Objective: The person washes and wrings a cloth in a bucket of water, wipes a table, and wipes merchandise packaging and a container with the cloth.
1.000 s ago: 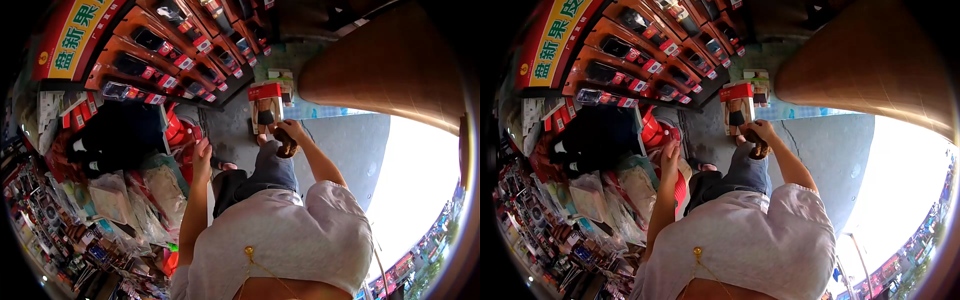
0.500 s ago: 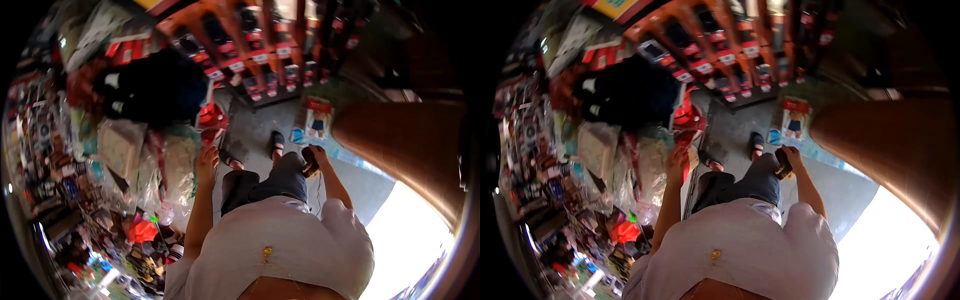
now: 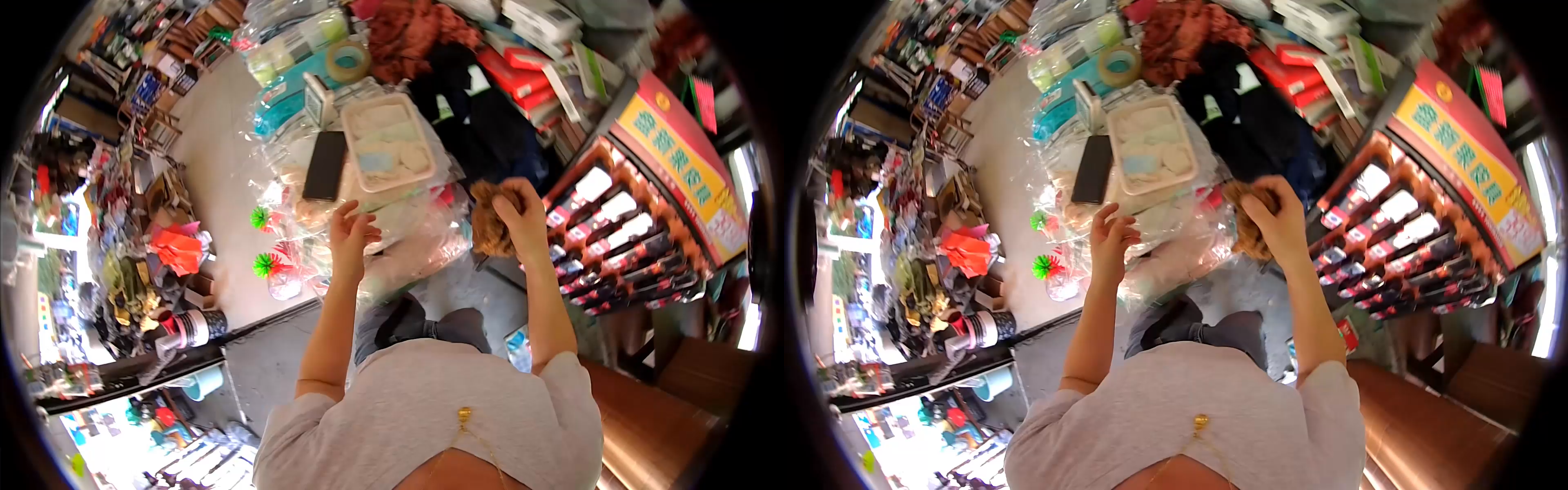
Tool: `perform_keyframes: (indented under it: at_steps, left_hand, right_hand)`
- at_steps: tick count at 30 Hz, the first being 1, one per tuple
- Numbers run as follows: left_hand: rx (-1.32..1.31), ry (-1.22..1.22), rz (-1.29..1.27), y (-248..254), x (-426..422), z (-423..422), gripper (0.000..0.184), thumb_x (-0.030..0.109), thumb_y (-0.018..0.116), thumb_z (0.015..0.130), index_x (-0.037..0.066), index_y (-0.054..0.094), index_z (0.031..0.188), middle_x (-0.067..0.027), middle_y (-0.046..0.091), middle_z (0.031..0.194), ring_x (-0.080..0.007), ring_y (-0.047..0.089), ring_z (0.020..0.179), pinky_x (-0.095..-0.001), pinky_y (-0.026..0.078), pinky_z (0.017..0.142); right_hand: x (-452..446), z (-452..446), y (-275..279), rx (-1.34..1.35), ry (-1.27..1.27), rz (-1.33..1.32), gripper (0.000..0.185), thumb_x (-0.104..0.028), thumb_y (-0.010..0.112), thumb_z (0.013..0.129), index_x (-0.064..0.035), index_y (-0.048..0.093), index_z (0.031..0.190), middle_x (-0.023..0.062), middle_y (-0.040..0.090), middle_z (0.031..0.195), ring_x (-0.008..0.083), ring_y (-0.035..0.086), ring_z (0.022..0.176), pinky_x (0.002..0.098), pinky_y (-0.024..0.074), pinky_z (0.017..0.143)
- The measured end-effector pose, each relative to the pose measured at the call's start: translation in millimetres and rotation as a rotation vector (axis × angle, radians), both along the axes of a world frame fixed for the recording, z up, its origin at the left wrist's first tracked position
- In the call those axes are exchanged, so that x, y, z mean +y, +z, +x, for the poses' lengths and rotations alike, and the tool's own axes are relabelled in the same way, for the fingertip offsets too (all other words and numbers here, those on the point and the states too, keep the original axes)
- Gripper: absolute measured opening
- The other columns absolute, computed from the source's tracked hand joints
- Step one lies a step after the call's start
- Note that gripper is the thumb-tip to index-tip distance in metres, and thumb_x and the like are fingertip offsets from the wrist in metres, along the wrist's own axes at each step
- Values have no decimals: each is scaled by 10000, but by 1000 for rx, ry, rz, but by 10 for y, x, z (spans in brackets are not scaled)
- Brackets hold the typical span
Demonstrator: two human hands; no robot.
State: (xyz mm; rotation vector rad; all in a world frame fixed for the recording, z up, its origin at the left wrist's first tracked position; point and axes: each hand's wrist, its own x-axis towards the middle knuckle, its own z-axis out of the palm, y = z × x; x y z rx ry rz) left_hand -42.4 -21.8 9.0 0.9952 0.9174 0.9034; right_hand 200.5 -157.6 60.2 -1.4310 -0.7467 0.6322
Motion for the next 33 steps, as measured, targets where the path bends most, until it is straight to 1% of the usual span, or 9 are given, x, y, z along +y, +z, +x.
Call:
perform_keyframes:
  at_steps: [2,3,5,7,10,16,20,26,33]
  left_hand:
    - [10,-67,2,-18,187,36,459,113,542,851,38,345,1258,-136,516,1048,-177,577,770,-273,516,612]
    - [17,-93,0,-30,274,57,481,114,558,842,31,343,1264,-122,517,1022,-175,578,770,-266,515,605]
    - [3,-118,-15,-103,441,122,481,99,566,832,22,346,1253,-104,521,973,-168,580,763,-260,515,593]
    - [-10,-149,-21,-185,575,175,468,74,564,827,21,351,1241,-85,522,929,-155,583,751,-252,513,582]
    - [-48,-81,-72,-282,664,205,433,37,548,825,11,356,1213,-68,534,883,-130,584,719,-234,507,559]
    - [76,-117,-13,-319,695,302,409,6,507,824,15,338,1196,-88,537,878,-131,583,676,-243,508,544]
    - [60,-29,-90,-285,678,372,403,-12,484,814,6,331,1186,-97,536,864,-126,575,648,-241,507,532]
    - [203,92,38,-389,660,482,367,-38,440,774,-23,372,1134,-115,565,806,-143,582,563,-245,494,471]
    - [101,135,-78,-294,641,542,367,-25,424,774,-35,405,1140,-114,571,797,-157,591,558,-254,511,481]
  right_hand:
    - [568,-217,350,-168,57,14,241,-125,678,753,-25,559,937,36,573,809,91,523,758,232,433,692]
    - [844,-311,303,-193,63,28,267,-139,698,733,-27,572,940,58,581,810,126,546,763,250,442,681]
    - [1332,-500,274,-703,105,92,302,-155,692,691,-42,584,949,113,572,833,285,559,787,339,453,697]
    - [1572,-651,125,-1052,348,-25,287,-159,659,693,-63,587,954,102,572,881,288,528,828,361,438,720]
    - [1650,-794,-215,-1179,462,16,273,-165,632,705,-94,589,965,77,566,925,264,515,869,362,429,727]
    - [2141,-711,-362,-1259,383,-17,186,-155,613,722,-114,579,900,47,548,887,254,523,857,362,435,717]
    - [2727,-590,-472,-1298,322,-22,162,-150,603,725,-110,579,880,43,548,875,250,532,835,368,453,686]
    - [2950,-328,-453,-1354,347,-107,177,-157,571,742,-130,599,915,74,573,872,263,574,837,397,492,640]
    - [2613,414,-241,-1286,426,-521,248,-247,563,747,-103,604,945,128,602,879,318,610,804,414,500,667]
